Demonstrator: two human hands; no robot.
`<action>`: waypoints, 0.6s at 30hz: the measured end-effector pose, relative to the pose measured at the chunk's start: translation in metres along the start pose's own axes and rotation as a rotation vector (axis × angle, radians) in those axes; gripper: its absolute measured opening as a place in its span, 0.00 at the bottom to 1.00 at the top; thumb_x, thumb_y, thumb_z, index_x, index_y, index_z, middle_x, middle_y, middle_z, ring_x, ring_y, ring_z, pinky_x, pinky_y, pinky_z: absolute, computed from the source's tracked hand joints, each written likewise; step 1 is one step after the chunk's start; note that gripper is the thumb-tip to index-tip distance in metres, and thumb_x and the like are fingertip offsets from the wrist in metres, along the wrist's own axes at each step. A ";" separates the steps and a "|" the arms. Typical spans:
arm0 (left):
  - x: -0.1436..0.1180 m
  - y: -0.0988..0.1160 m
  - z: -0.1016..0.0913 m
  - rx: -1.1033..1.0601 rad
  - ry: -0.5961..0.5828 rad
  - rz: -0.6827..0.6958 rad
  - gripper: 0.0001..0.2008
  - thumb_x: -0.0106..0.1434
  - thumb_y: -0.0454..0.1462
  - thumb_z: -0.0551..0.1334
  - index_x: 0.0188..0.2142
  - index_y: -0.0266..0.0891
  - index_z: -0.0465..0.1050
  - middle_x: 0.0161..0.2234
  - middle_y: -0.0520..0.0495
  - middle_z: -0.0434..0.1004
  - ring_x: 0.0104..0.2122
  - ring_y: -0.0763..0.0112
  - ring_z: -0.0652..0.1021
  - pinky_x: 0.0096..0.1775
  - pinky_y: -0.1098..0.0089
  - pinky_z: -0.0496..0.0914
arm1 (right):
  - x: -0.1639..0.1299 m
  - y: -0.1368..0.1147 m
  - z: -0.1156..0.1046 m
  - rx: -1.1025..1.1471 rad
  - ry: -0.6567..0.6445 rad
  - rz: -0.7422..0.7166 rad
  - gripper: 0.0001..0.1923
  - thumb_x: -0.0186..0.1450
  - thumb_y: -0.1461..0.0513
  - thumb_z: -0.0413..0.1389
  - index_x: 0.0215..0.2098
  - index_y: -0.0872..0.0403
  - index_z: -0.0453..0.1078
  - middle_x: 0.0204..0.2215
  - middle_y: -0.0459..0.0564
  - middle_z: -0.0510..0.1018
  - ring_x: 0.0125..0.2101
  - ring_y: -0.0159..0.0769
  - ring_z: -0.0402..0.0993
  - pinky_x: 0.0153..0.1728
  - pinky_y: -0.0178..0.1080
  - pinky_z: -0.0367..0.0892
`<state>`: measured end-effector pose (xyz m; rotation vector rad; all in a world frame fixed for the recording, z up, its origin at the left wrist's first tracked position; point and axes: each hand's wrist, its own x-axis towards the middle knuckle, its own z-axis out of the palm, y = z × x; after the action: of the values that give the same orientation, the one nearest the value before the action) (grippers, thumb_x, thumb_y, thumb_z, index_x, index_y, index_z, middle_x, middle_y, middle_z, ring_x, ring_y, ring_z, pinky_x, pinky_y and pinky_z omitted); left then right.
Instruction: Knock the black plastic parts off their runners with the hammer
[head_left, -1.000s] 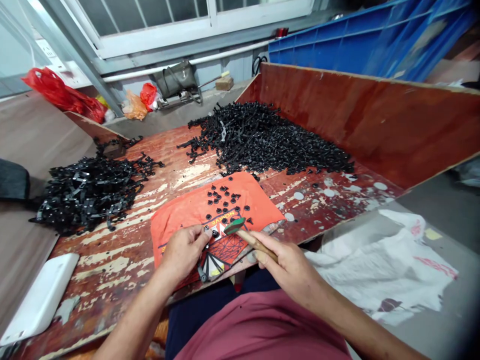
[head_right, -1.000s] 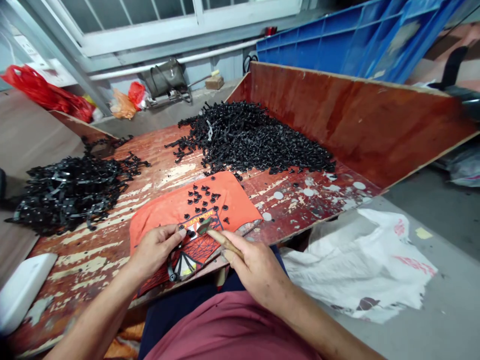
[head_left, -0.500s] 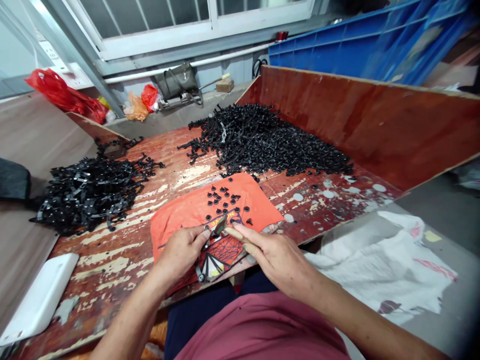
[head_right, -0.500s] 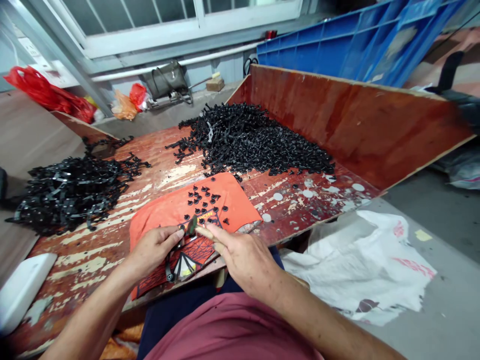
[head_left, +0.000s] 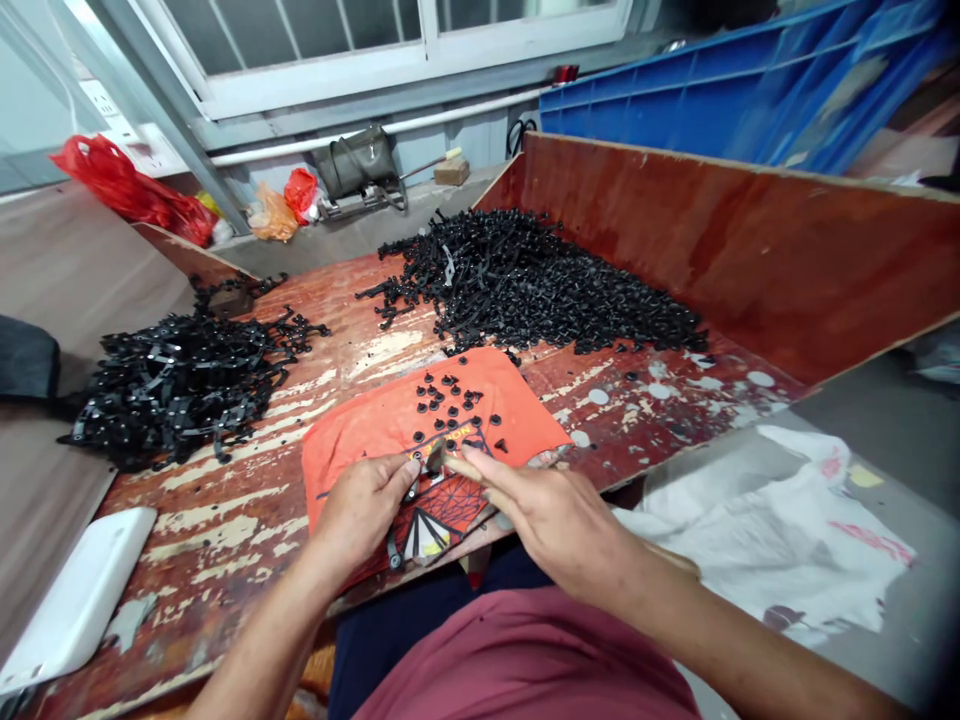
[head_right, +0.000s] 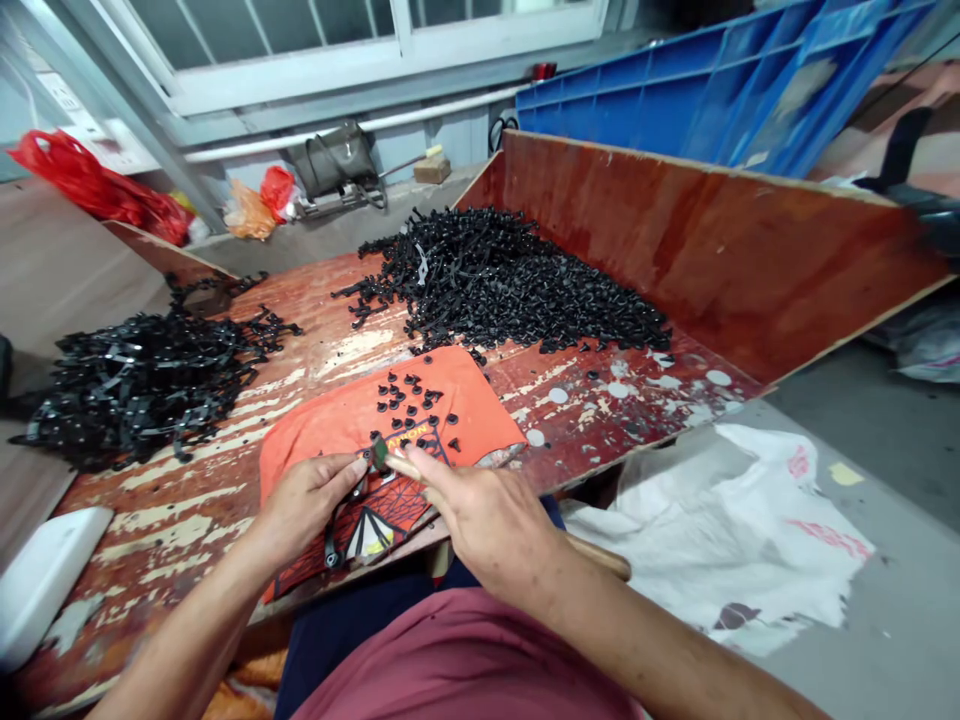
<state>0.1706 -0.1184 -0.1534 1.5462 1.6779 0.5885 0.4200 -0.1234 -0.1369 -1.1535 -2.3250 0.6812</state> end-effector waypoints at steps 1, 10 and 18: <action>0.000 -0.001 0.000 0.001 0.002 0.000 0.21 0.62 0.51 0.57 0.28 0.37 0.78 0.22 0.51 0.75 0.26 0.66 0.74 0.30 0.72 0.65 | 0.000 0.000 0.000 0.011 0.007 -0.011 0.25 0.73 0.65 0.48 0.67 0.42 0.59 0.50 0.46 0.80 0.41 0.37 0.80 0.42 0.35 0.72; -0.004 0.001 0.003 0.007 0.047 0.018 0.18 0.62 0.49 0.58 0.34 0.40 0.81 0.30 0.48 0.82 0.32 0.60 0.79 0.34 0.71 0.68 | 0.000 -0.002 -0.002 -0.062 -0.014 0.005 0.25 0.72 0.64 0.49 0.67 0.44 0.59 0.44 0.49 0.82 0.37 0.39 0.81 0.40 0.37 0.72; -0.007 0.004 0.003 0.091 0.076 0.021 0.18 0.63 0.49 0.57 0.36 0.43 0.82 0.32 0.47 0.83 0.35 0.57 0.80 0.35 0.69 0.69 | 0.002 -0.004 0.001 -0.218 -0.059 0.017 0.27 0.71 0.64 0.51 0.67 0.44 0.59 0.33 0.48 0.83 0.30 0.40 0.80 0.32 0.36 0.69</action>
<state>0.1749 -0.1254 -0.1509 1.6254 1.7692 0.5958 0.4157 -0.1238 -0.1346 -1.2628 -2.4905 0.4816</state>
